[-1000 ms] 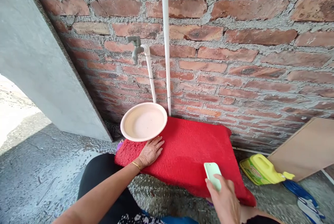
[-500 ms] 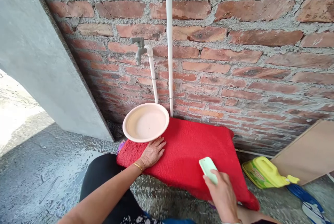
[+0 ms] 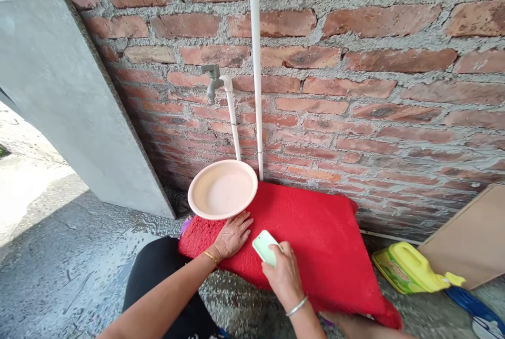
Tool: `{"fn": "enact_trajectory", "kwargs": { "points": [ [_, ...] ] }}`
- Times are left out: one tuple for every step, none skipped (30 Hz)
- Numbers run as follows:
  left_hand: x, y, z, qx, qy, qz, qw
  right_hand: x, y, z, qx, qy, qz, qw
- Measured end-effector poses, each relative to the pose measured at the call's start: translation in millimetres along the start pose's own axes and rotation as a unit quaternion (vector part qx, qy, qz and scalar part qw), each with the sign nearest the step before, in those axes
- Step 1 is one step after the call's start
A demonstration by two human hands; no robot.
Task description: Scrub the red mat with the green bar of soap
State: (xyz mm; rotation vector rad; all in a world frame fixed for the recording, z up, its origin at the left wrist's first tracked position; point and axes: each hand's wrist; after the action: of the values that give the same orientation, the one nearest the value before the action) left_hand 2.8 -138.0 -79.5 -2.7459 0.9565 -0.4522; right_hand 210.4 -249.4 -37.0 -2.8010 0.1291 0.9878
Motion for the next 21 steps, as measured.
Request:
{"fn": "enact_trajectory", "kwargs": {
  "points": [
    [0, 0, 0, 0.0, 0.002, 0.0, 1.0, 15, 2, -10, 0.005, -0.004, 0.025, 1.0],
    [0, 0, 0, -0.002, 0.003, 0.0, 1.0, 32, 6, -23, 0.017, -0.008, 0.055, 0.998],
    [1, 0, 0, -0.006, 0.002, 0.0, 1.0, 51, 11, -36, 0.035, -0.011, 0.088, 0.995],
    [1, 0, -1, -0.01, 0.001, -0.001, 1.0, 68, 16, -49, 0.059, -0.008, 0.12, 0.991],
    [2, 0, -2, -0.013, 0.0, -0.001, 1.0, 83, 21, -60, 0.089, 0.001, 0.145, 0.985],
    [2, -1, -3, -0.016, -0.001, 0.0, 1.0, 94, 25, -69, 0.118, 0.012, 0.162, 0.98],
    [2, -1, -3, -0.018, -0.002, 0.0, 1.0, 99, 28, -73, 0.143, 0.022, 0.169, 0.975],
    [3, -1, -4, -0.019, -0.003, 0.0, 1.0, 99, 30, -74, 0.157, 0.026, 0.165, 0.973],
    [3, -1, -4, -0.019, -0.004, -0.001, 1.0, 94, 30, -71, 0.16, 0.025, 0.151, 0.975],
    [2, -1, -3, -0.017, -0.003, -0.002, 1.0, 84, 28, -63, 0.151, 0.019, 0.128, 0.98],
    [2, 0, -2, -0.014, -0.002, -0.004, 1.0, 70, 24, -53, 0.132, 0.014, 0.1, 0.986],
    [2, 0, -1, -0.011, -0.002, -0.006, 1.0, 55, 20, -41, 0.108, 0.012, 0.07, 0.992],
    [1, 0, 0, -0.007, -0.002, -0.007, 1.0, 38, 14, -27, 0.085, 0.015, 0.04, 0.995],
    [0, 1, 1, -0.003, -0.003, -0.007, 1.0, 23, 8, -14, 0.064, 0.025, 0.013, 0.998],
    [0, 1, 3, 0.001, -0.004, -0.006, 1.0, 10, 3, -3, 0.049, 0.038, -0.01, 0.998],
    [-1, 1, 4, 0.005, -0.006, -0.004, 1.0, 1, -2, 5, 0.036, 0.051, -0.027, 0.998],
    [-1, 2, 4, 0.008, -0.006, -0.003, 1.0, -4, -5, 11, 0.027, 0.062, -0.036, 0.997],
    [-2, 2, 5, 0.009, -0.006, -0.001, 1.0, -3, -7, 12, 0.021, 0.067, -0.037, 0.997],
    [-2, 2, 5, 0.01, -0.004, -0.001, 1.0, 3, -7, 9, 0.019, 0.066, -0.029, 0.997],
    [-2, 2, 5, 0.009, -0.002, -0.001, 1.0, 13, -6, 2, 0.021, 0.06, -0.01, 0.998],
    [-2, 2, 5, 0.008, 0.0, -0.003, 1.0, 26, -3, -8, 0.027, 0.051, 0.016, 0.998]
  ]
}}
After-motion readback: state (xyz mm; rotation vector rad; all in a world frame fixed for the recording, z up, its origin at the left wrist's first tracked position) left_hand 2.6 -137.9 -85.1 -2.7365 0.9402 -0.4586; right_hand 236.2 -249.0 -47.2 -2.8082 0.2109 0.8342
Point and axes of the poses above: each hand's wrist, its own y-axis away from the middle knuckle, its own z-axis out of the palm, x = y × z, and after that the axes turned 1 degree about y, right-handed
